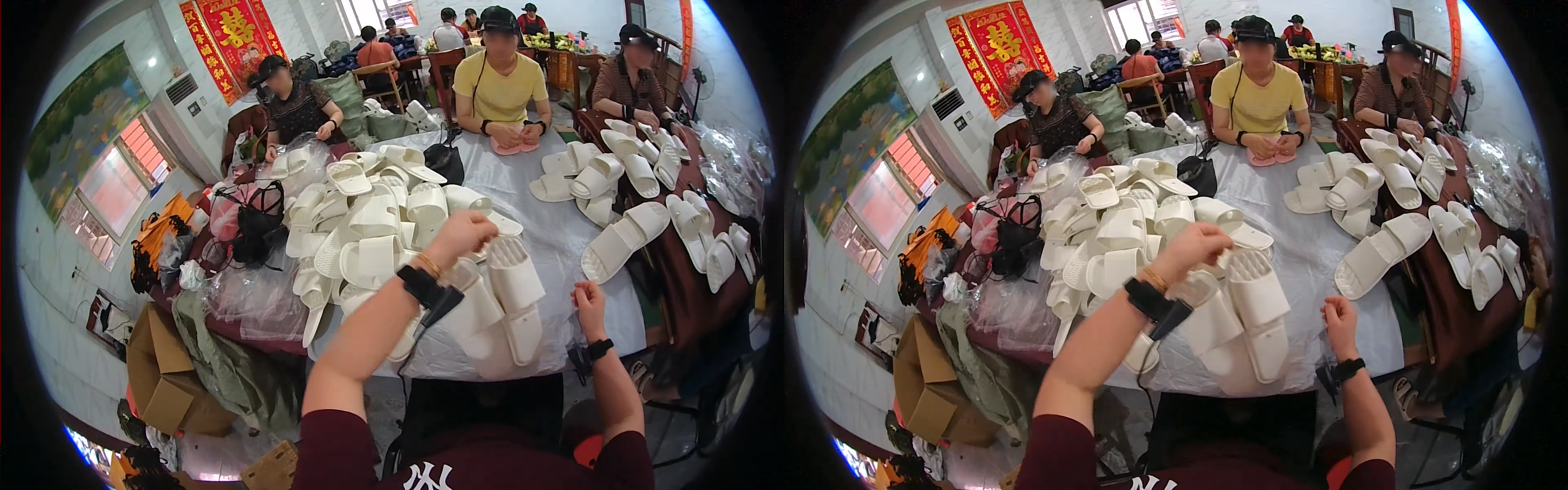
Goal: Assembling and inspecting white rubber sandals in a manufacturing setting.
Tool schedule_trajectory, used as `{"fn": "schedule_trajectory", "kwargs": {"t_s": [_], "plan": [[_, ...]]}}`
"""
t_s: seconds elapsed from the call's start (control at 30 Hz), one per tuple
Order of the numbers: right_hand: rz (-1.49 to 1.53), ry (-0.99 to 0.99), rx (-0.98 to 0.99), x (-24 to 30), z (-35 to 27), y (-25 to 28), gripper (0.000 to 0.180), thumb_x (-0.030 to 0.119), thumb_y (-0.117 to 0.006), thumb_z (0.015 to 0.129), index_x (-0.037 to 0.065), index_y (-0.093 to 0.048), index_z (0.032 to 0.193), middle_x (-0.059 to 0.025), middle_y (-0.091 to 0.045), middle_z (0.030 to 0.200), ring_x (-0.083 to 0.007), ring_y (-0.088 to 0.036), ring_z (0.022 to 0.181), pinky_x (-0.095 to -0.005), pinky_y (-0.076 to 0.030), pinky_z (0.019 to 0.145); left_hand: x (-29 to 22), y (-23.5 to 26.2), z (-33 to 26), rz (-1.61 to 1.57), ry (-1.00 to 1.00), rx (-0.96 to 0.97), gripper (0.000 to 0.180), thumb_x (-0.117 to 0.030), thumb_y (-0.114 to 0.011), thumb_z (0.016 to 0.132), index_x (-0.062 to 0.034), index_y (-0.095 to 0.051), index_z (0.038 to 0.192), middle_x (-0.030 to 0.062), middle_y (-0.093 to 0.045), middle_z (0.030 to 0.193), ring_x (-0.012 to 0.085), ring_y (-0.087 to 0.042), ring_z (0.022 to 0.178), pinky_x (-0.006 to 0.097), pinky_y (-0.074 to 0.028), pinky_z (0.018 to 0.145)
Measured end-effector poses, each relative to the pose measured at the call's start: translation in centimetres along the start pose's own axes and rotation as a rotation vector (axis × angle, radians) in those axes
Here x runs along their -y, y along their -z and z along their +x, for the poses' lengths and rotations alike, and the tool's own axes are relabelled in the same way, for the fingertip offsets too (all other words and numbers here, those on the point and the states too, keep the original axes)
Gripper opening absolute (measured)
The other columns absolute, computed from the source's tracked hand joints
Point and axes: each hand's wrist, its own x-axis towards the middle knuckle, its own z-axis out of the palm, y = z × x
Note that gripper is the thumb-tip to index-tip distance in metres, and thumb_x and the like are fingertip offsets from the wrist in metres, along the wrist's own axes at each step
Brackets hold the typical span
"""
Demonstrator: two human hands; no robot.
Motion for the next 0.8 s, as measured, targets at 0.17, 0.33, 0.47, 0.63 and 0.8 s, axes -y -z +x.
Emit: {"fn": "schedule_trajectory", "kwargs": {"t_s": [0.17, 0.33, 0.47, 0.63, 0.8], "plan": [[-0.041, -0.016, 0.046, -2.0, -1.6, 2.5, 0.01, 0.005, -0.055, 0.09, 0.001, -0.06, 0.097, -0.0023, -0.064, 0.079, -0.0071, -0.056, 0.067, -0.02, -0.045, 0.061, -7.3, 7.4, 1.4, 0.229, -0.06, -0.202, 0.016, -0.017, -0.068, 0.08, -0.0007, -0.067, 0.08, 0.0008, -0.058, 0.068, 0.0085, -0.054, 0.058, 0.023, -0.042, 0.05], [-0.044, -0.029, 0.058, -0.4, -1.2, 0.2, 0.009, 0.002, -0.057, 0.088, -0.001, -0.061, 0.095, -0.0025, -0.064, 0.08, -0.0073, -0.058, 0.07, -0.021, -0.046, 0.064, -5.7, 18.7, 3.2, 0.504, -0.329, -0.742, 0.031, -0.025, -0.068, 0.078, 0.0037, -0.066, 0.091, 0.0122, -0.063, 0.077, 0.0225, -0.061, 0.07, 0.035, -0.049, 0.062], [-0.074, -0.025, 0.01, -0.6, -2.0, 1.4, 0.009, 0.002, -0.056, 0.087, -0.001, -0.061, 0.095, -0.0028, -0.064, 0.081, -0.0073, -0.059, 0.073, -0.0211, -0.046, 0.066, -1.6, 14.3, 3.9, 1.19, -0.219, -0.803, 0.062, -0.037, -0.071, 0.073, -0.0012, -0.056, 0.122, 0.0236, -0.057, 0.12, 0.0395, -0.055, 0.109, 0.046, -0.046, 0.089], [-0.068, 0.005, 0.029, -0.5, -1.9, 1.3, 0.01, 0.002, -0.057, 0.086, -0.002, -0.061, 0.095, -0.0029, -0.064, 0.081, -0.0071, -0.059, 0.074, -0.0206, -0.046, 0.066, 6.8, 8.6, 0.8, 1.477, -0.107, -0.475, 0.063, -0.042, -0.072, 0.073, -0.0143, -0.055, 0.127, 0.017, -0.042, 0.14, 0.0343, -0.029, 0.136, 0.055, -0.025, 0.109], [-0.07, 0.003, 0.034, -0.3, -1.9, 1.3, 0.01, 0.002, -0.057, 0.086, -0.003, -0.061, 0.093, -0.0031, -0.065, 0.079, -0.0076, -0.059, 0.073, -0.0213, -0.046, 0.065, 8.2, 7.7, 0.2, 1.62, -0.02, -0.406, 0.064, -0.044, -0.07, 0.075, -0.0136, -0.055, 0.13, 0.0144, -0.04, 0.144, 0.033, -0.014, 0.143, 0.058, -0.012, 0.112]]}}
